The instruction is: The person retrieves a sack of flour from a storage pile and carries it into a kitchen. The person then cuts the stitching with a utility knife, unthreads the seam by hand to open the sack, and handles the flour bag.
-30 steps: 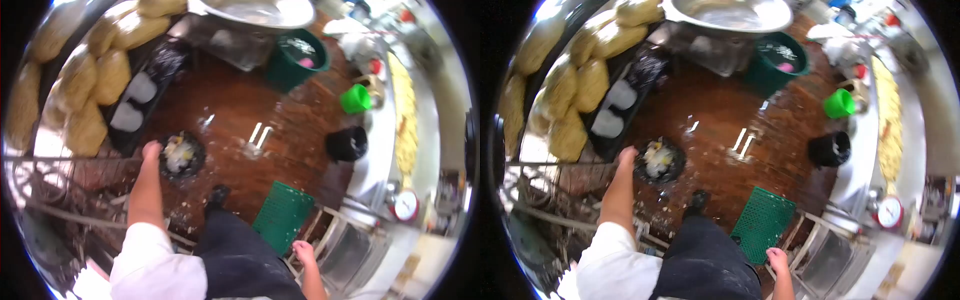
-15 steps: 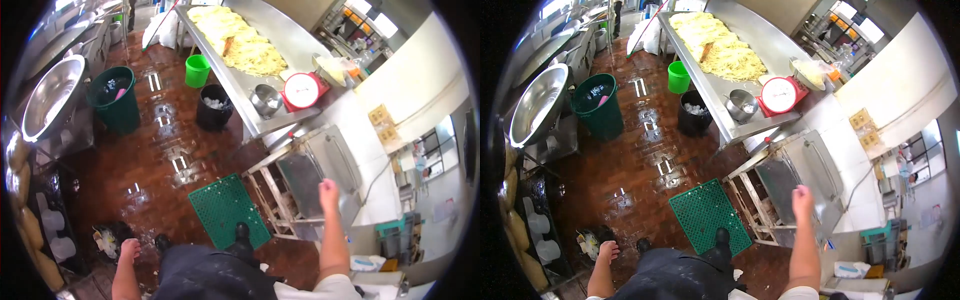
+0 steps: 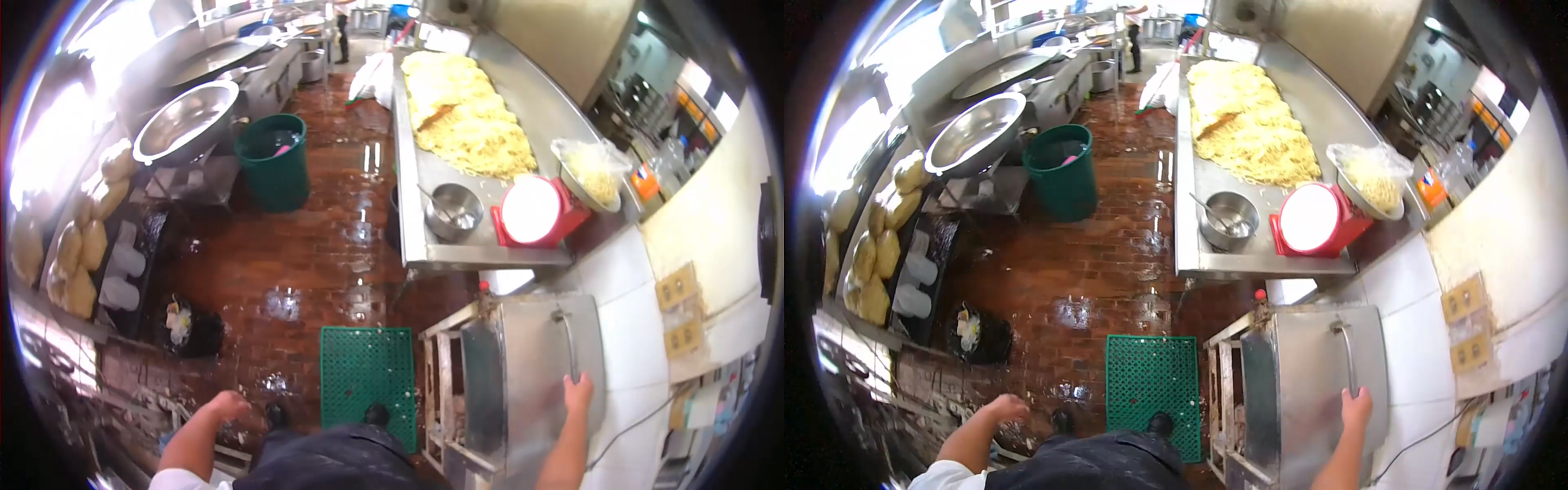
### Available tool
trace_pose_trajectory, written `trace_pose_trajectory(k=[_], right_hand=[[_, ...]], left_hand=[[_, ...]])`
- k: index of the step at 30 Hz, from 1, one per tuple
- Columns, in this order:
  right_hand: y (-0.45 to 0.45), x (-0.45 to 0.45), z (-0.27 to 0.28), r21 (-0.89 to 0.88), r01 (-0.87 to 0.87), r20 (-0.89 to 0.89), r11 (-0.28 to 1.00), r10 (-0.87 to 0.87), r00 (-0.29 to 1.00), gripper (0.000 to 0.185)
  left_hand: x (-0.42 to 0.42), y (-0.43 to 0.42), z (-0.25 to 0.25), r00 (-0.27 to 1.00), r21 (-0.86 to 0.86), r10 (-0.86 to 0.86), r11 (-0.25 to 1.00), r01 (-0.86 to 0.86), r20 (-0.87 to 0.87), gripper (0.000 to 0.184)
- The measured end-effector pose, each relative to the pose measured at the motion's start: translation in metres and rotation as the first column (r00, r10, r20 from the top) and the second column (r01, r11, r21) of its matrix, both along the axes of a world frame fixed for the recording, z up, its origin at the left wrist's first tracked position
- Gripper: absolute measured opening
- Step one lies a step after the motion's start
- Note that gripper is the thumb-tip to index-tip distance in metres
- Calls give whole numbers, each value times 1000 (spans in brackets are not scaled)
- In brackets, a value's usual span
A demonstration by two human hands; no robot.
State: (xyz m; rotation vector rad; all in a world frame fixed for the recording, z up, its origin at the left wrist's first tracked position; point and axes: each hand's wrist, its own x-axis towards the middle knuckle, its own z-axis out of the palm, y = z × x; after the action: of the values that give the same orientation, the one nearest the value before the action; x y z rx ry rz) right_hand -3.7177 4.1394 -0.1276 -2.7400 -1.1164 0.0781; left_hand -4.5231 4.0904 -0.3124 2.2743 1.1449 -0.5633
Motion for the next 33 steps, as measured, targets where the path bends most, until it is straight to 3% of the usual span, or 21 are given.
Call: trace_pose_trajectory(k=[1,2,4,5,7,8,9,11,12,13,16,18,19,20,22,25,26,29,30,31,33], right_hand=[[-2,0,2,-3,-23,18,1000,23,1000,42],[1,-2,7,-12,-48,34,999,48,998,41],[3,-21,38,7,14,15,1000,-14,1000,39],[5,-31,50,14,40,4,999,-40,999,38],[-5,-14,39,240,-174,155,955,139,978,27],[-5,-20,51,235,-226,126,945,201,971,31],[-5,-29,63,226,-286,95,931,271,958,36],[3,-15,44,272,-570,470,776,410,782,32],[6,-91,93,87,-474,346,876,419,839,42],[-7,-172,140,-128,-367,244,921,388,889,54],[-3,-235,132,-93,-638,194,764,643,741,49],[4,-288,121,-102,-831,61,547,837,543,50],[6,-315,117,-100,-897,-7,431,901,433,50],[-11,-368,126,-153,-896,-11,417,906,424,46],[-45,-456,133,-52,-982,-45,182,982,184,43],[-26,-536,54,58,-975,-17,-212,977,-214,28],[-36,-575,45,59,-933,22,-355,935,-355,28],[-121,-698,44,117,-843,-128,-524,834,-537,28],[-147,-731,39,137,-807,-174,-574,788,-590,29],[-165,-763,22,148,-754,-139,-640,741,-657,30],[-214,-821,-1,168,-664,-150,-728,647,-747,31]], left_hand=[[33,12,37,647,-308,753,592,-745,-120,26],[50,17,54,493,-304,870,460,-834,-35,30],[75,17,85,376,-193,914,400,-896,152,34],[94,19,116,243,-309,958,280,-909,155,34],[80,-6,75,287,-266,905,374,-888,314,32],[82,-19,78,205,-358,943,292,-887,261,35],[78,-35,68,216,-405,961,270,-874,174,37],[79,-87,48,149,-292,960,218,-931,239,37],[76,-116,25,120,-332,974,179,-926,190,37],[82,-139,42,119,-329,981,163,-930,151,38],[90,-213,32,48,-425,999,47,-904,9,40],[94,-276,24,-60,-449,998,-47,-892,16,38],[105,-306,13,-148,-415,987,-109,-904,65,38],[114,-332,5,-227,-379,967,-167,-910,118,37],[125,-389,-5,-342,-425,934,-271,-864,100,40],[143,-476,16,-582,-477,813,-498,-724,34,40],[152,-504,22,-686,-496,728,-600,-628,-12,39],[193,-575,50,-949,-387,296,-866,-316,112,30],[211,-593,44,-999,-404,18,-914,-34,42,29],[230,-605,46,-990,-260,-48,-966,12,130,28],[267,-619,51,-960,-211,-253,-951,225,118,28]])
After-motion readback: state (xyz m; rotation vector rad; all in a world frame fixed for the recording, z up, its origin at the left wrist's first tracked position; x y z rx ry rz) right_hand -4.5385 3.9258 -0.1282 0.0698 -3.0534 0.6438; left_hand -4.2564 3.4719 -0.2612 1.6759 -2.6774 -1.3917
